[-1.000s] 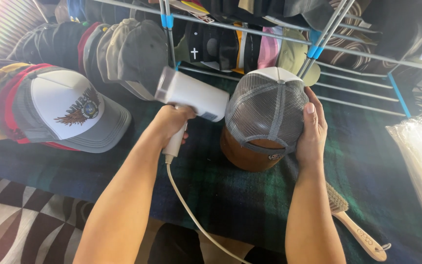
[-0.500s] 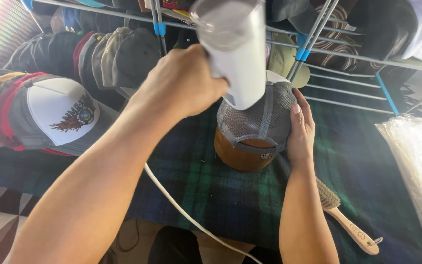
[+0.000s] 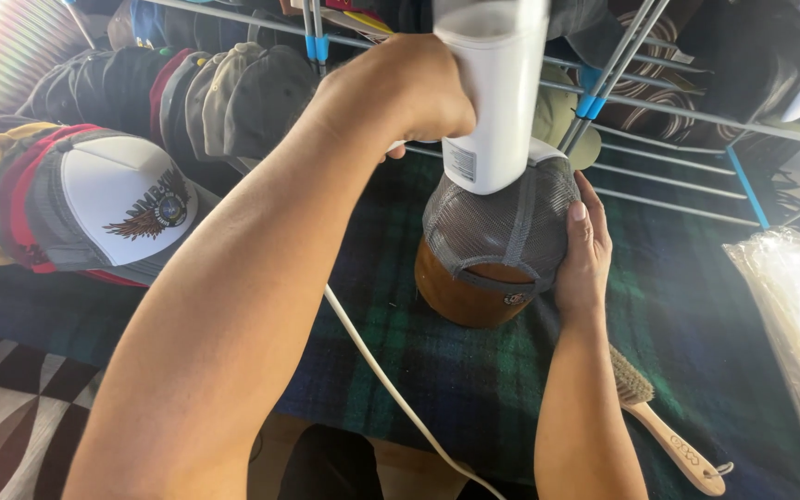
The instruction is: Using a handheld steamer and a brush to shape and clean a trucker hat on a head form
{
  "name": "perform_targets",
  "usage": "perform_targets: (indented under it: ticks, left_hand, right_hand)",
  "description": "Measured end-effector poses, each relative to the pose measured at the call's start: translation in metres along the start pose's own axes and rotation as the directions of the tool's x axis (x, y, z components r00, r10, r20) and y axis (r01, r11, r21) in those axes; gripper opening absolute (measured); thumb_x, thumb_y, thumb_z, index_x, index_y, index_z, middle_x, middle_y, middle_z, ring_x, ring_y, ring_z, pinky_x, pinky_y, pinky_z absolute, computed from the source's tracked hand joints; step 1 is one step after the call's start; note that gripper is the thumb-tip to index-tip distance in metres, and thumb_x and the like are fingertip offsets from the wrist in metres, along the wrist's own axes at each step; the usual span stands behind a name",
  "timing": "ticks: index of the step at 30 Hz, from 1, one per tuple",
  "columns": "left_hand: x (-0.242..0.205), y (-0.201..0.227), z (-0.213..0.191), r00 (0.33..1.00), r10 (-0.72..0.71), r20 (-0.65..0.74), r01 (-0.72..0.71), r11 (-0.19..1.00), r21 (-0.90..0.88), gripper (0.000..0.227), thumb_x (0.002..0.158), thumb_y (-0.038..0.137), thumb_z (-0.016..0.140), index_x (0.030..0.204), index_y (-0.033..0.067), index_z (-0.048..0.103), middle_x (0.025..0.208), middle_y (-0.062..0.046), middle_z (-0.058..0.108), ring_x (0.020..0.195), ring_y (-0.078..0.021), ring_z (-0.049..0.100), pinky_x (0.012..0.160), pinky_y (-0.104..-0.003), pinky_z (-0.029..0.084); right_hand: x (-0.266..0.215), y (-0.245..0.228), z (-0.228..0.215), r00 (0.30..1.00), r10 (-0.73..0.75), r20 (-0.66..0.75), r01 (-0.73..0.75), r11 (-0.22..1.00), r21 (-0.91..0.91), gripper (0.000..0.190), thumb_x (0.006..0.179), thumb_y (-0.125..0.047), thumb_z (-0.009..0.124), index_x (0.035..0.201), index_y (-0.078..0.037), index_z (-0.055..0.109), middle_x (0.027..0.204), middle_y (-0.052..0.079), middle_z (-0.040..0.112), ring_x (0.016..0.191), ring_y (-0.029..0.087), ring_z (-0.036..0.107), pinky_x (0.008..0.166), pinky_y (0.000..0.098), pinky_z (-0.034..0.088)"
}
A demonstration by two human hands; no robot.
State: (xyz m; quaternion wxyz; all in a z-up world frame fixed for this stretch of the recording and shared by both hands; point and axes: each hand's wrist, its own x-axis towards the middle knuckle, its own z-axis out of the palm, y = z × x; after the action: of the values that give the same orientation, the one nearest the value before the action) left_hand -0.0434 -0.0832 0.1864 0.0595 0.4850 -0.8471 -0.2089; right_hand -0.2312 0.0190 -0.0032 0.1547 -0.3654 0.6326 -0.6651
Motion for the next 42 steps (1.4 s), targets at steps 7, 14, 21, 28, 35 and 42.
perform_targets:
  ticks: [7,14,21,28,35,42]
  left_hand:
    - [0.028,-0.052,0.011,0.991,-0.094,0.094,0.117,0.954,-0.276,0.067,0.091,0.027,0.056,0.155,0.0154,0.039,0.125,-0.014,0.061,0.078,-0.0255,0.068,0.063,-0.039,0.057]
    - [0.076,-0.137,0.082,0.99,-0.128,0.055,0.129,0.684,-0.718,0.062,0.068,0.029,0.079,0.116,-0.0086,0.065,0.079,-0.028,0.067,0.067,-0.0381,0.073,0.053,-0.053,0.062]
    - [0.067,-0.166,0.141,0.951,-0.24,0.194,0.292,0.496,-0.818,0.032,0.074,0.023,0.076,0.09,-0.0033,0.069,0.066,-0.019,0.063,0.055,-0.0309,0.067,0.049,-0.048,0.06]
    - [0.055,-0.184,0.198,0.949,-0.253,0.189,0.272,0.349,-0.897,0.032,0.075,0.022,0.074,0.089,-0.0044,0.065,0.062,-0.018,0.059,0.049,-0.0299,0.064,0.044,-0.046,0.058]
    - [-0.01,-0.158,0.145,0.937,-0.345,-0.05,0.196,0.641,-0.742,0.037,0.079,0.021,0.072,0.1,-0.0093,0.065,0.065,-0.02,0.065,0.048,-0.0299,0.068,0.042,-0.044,0.06]
    - [-0.041,-0.06,0.055,0.925,0.056,-0.376,-0.191,0.923,-0.333,0.052,0.083,0.03,0.067,0.119,-0.0068,0.065,0.096,-0.029,0.071,0.09,-0.0471,0.073,0.066,-0.058,0.06]
  right_hand:
    - [0.0,0.0,0.003,0.999,-0.027,-0.02,0.026,0.999,-0.026,0.073,0.088,-0.062,0.049,0.145,-0.018,0.054,0.143,0.006,0.059,0.13,0.02,0.059,0.102,0.0343,0.05]
    - [-0.008,0.008,0.01,0.969,-0.249,0.004,0.248,0.964,-0.097,0.067,0.103,-0.061,0.044,0.151,-0.015,0.05,0.141,0.026,0.054,0.132,0.039,0.052,0.11,0.0515,0.039]
    - [-0.007,0.011,0.011,0.967,-0.253,-0.004,0.253,0.967,-0.041,0.067,0.101,-0.062,0.046,0.15,-0.016,0.051,0.143,0.026,0.051,0.136,0.04,0.049,0.112,0.0512,0.037]
    - [0.0,0.025,0.007,0.956,-0.293,-0.015,0.293,0.956,-0.004,0.066,0.104,-0.059,0.045,0.15,-0.012,0.049,0.144,0.026,0.052,0.137,0.037,0.049,0.114,0.0517,0.036]
    - [-0.001,0.022,0.0,0.962,-0.272,-0.02,0.271,0.962,-0.034,0.069,0.102,-0.06,0.047,0.15,-0.009,0.045,0.144,0.026,0.053,0.137,0.04,0.049,0.113,0.0528,0.036]
    - [-0.009,0.016,-0.001,0.968,-0.25,0.015,0.25,0.961,-0.117,0.064,0.104,-0.058,0.044,0.151,-0.014,0.046,0.142,0.028,0.053,0.137,0.046,0.046,0.111,0.0551,0.037]
